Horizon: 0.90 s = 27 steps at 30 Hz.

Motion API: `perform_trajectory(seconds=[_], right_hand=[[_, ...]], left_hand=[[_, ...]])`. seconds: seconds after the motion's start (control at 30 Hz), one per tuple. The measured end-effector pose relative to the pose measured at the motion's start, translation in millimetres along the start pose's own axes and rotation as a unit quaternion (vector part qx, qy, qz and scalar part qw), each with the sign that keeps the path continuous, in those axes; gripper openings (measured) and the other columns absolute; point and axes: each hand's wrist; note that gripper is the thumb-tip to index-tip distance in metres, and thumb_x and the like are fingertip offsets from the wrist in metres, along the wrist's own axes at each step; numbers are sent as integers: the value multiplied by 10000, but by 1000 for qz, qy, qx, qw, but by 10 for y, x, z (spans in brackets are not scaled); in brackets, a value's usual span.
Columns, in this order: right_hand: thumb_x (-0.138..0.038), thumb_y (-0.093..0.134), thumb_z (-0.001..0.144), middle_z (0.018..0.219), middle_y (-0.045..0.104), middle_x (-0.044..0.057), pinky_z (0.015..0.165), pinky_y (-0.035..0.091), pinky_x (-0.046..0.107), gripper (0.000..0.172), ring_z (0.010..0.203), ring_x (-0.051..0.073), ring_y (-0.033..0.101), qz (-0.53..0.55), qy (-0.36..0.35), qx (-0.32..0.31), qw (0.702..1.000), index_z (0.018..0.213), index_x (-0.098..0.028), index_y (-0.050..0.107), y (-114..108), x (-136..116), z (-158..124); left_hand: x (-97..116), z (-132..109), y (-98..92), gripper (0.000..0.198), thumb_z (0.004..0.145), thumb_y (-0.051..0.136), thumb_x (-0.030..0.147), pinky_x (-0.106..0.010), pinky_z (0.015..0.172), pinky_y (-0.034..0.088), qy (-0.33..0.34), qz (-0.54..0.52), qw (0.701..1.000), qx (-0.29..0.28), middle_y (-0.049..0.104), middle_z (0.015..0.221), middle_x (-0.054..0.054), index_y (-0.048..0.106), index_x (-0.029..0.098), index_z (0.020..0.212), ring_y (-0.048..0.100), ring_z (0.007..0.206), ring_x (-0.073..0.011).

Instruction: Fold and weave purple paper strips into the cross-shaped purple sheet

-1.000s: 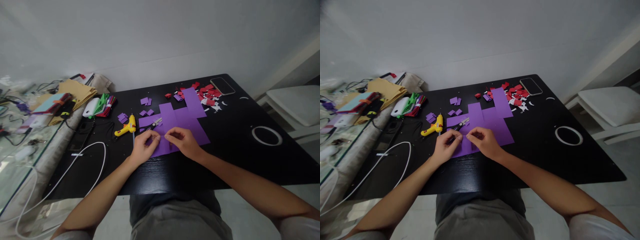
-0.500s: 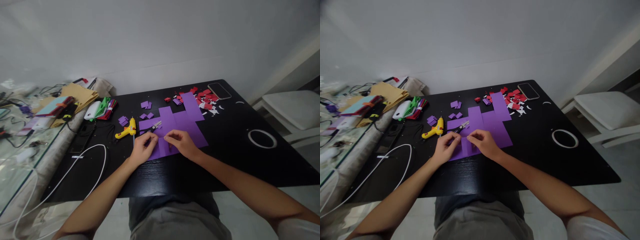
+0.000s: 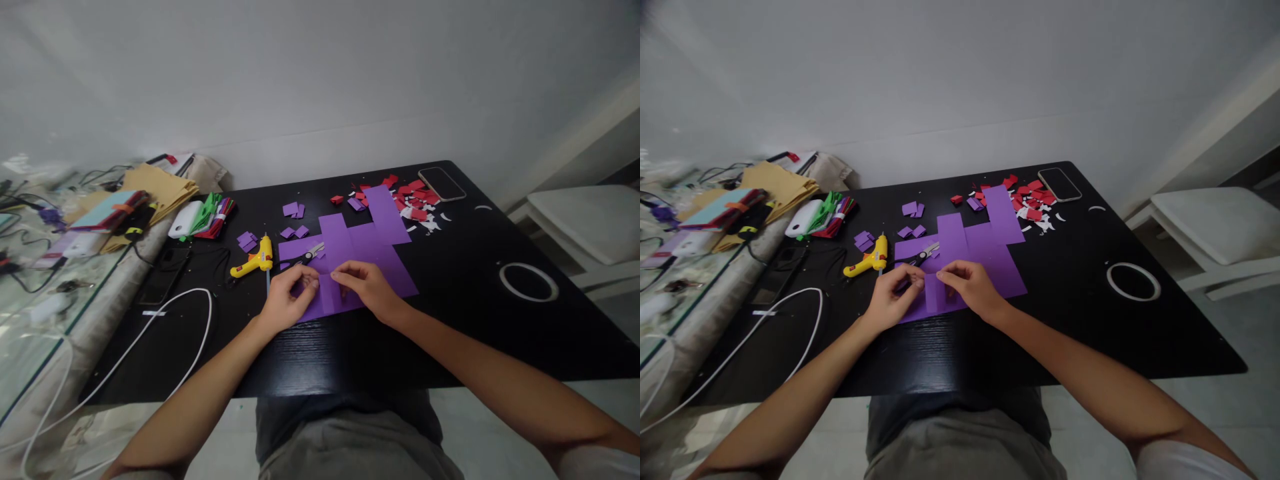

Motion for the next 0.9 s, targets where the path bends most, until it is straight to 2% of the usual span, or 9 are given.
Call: perform_trajectory(seconds=[0.1,0.23,0.37,0.6,0.77,0.9], right_hand=[[-437,795,752,630,624,-31,626,472,281,255,595,128,559,-4,3,3,1000,760,-192,725,4,-1,2],[-436,797,740,631,618,-31,631,458,287,259,595,129,545,-3,12,7,1000,754,-189,721,7,13,10],[-431,811,720,636,614,-31,644,456,294,256,605,131,541,14,22,8,1000,742,-191,721,1,35,29],[-477,816,728,677,624,-23,668,481,294,297,635,130,556,26,46,-21,998,763,-194,735,1,51,36],[-574,743,792,743,677,26,662,519,309,394,679,163,645,67,64,-28,995,829,-181,741,-1,85,41],[-487,764,770,715,679,31,637,522,303,321,678,172,665,102,65,-30,992,838,-175,733,-10,92,42]], left_hand=[[-16,-9,8,90,940,620,227,-247,724,512,-6,-14,1000,-2,663,832,-19,660,168,994,616,734,-127],[-28,-18,13,190,942,619,221,-259,760,517,-14,-45,999,-11,647,846,-11,617,177,1127,617,760,-131],[-20,-14,8,230,935,622,203,-269,778,520,-2,-56,998,-28,641,852,-10,598,179,1163,610,766,-134],[-32,-14,7,182,928,634,221,-266,772,519,5,-1,1000,-20,664,883,-23,639,172,1103,625,774,-141],[-39,1,17,166,949,641,300,-248,731,506,-24,1,1000,4,677,849,-20,664,167,1047,626,742,-136],[-18,11,20,196,962,633,355,-244,725,498,-43,7,999,14,686,836,-21,675,168,1005,632,749,-140]])
Point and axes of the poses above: each hand's wrist, its own z-axis towards the middle knuckle, its own y-axis out of the palm, x = y × z
